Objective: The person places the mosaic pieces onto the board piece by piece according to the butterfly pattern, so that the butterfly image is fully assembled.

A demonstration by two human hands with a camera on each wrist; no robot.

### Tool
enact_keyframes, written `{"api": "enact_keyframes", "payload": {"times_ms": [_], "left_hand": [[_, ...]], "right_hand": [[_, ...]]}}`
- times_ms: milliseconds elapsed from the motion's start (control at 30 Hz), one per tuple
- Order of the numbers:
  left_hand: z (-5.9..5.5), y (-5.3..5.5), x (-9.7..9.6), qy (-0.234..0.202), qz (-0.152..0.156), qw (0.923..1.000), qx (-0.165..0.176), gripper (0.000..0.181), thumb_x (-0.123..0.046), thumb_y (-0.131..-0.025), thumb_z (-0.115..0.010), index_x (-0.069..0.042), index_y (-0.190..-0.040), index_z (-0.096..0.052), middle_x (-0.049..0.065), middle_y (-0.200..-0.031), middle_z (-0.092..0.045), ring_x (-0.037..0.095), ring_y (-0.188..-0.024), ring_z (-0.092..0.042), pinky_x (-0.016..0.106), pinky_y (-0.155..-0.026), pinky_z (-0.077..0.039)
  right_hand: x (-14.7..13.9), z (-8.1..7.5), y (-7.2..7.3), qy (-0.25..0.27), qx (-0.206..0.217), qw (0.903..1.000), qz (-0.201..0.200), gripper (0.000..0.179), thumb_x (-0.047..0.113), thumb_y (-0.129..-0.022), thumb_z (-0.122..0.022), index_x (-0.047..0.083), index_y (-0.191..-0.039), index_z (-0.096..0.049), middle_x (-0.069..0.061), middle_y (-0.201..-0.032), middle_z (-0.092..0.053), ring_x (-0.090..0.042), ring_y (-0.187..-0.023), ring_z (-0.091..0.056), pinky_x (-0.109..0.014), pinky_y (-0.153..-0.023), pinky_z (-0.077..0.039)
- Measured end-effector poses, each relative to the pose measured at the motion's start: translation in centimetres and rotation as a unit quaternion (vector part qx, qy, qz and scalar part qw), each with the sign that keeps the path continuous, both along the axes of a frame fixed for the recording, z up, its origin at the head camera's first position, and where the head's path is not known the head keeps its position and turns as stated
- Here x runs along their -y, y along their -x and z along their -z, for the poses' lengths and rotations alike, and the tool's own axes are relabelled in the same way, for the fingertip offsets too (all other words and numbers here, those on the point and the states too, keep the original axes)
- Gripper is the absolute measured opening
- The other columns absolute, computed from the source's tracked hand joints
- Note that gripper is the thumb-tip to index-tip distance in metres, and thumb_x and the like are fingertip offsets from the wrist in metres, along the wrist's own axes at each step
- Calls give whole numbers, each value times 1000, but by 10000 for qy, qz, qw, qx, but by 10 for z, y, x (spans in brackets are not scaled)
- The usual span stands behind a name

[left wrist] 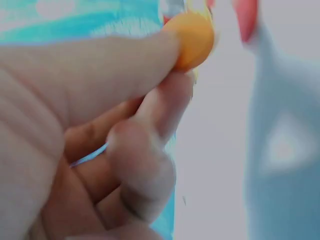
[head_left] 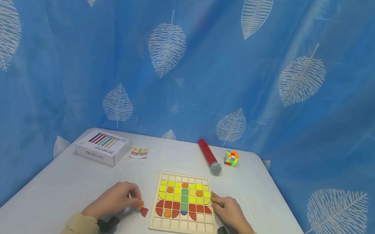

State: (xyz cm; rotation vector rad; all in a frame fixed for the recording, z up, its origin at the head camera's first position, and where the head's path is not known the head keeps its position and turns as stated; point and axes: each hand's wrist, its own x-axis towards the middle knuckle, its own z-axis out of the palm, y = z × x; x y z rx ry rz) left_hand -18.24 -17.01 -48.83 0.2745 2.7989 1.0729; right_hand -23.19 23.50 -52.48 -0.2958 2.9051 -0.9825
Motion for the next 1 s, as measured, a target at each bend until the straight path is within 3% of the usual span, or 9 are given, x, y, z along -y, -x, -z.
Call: {"api": "enact_keyframes", "payload": {"times_ms": [100, 233, 400, 533, 800, 1000], "left_hand": [[-10, 5, -23, -39, 234, 9994, -242, 17, -28, -85, -83, -23, -80, -68, -10, -78, -64, 14, -72, -56, 30, -62, -46], [-15, 10, -68, 53, 476, 9982, -365, 14, -26, -86, -81, -24, -79, -69, -13, -78, -64, 9, -71, -56, 29, -65, -46], [-4, 11, -129, -155, 839, 9955, -419, 17, -17, -85, -77, -23, -71, -70, -13, -63, -61, 6, -56, -51, 25, -52, -39], [4, 12, -165, -186, 904, 9948, -433, 19, -15, -83, -75, -23, -66, -69, -13, -59, -56, 6, -52, -47, 23, -47, -33], [5, 20, -192, 24, 843, 9941, -685, 22, -14, -84, -75, -21, -63, -72, -14, -48, -56, 5, -51, -51, 24, -47, -32], [7, 23, -196, 226, 699, 9966, -364, 28, -19, -83, -78, -22, -57, -68, -13, -47, -57, 9, -50, -50, 26, -49, -29]], "right_hand": [[-1, 0, 1, -26, -34, 10000, 33, 32, 24, -94, -73, 13, -123, -74, -1, -140, -65, -34, -133, -59, -56, -106, -46], [-2, 2, 1, 15, -47, 10000, -25, 32, 24, -94, -73, 13, -124, -74, -1, -140, -65, -34, -134, -58, -56, -106, -46], [-2, 5, 2, 30, -78, 9999, -128, 32, 24, -94, -73, 13, -124, -74, -1, -140, -65, -33, -134, -58, -55, -106, -46], [-1, 5, 4, 20, -167, 9996, -230, 32, 23, -94, -72, 12, -125, -74, -2, -139, -66, -34, -132, -59, -55, -105, -47], [-1, 6, 4, 77, -256, 9992, -302, 32, 18, -93, -72, 10, -124, -74, -1, -139, -66, -33, -132, -59, -55, -104, -48], [-6, 7, 4, 28, -259, 9993, -270, 32, 19, -93, -72, 11, -124, -74, -1, -138, -66, -33, -132, -60, -55, -104, -49]]}}
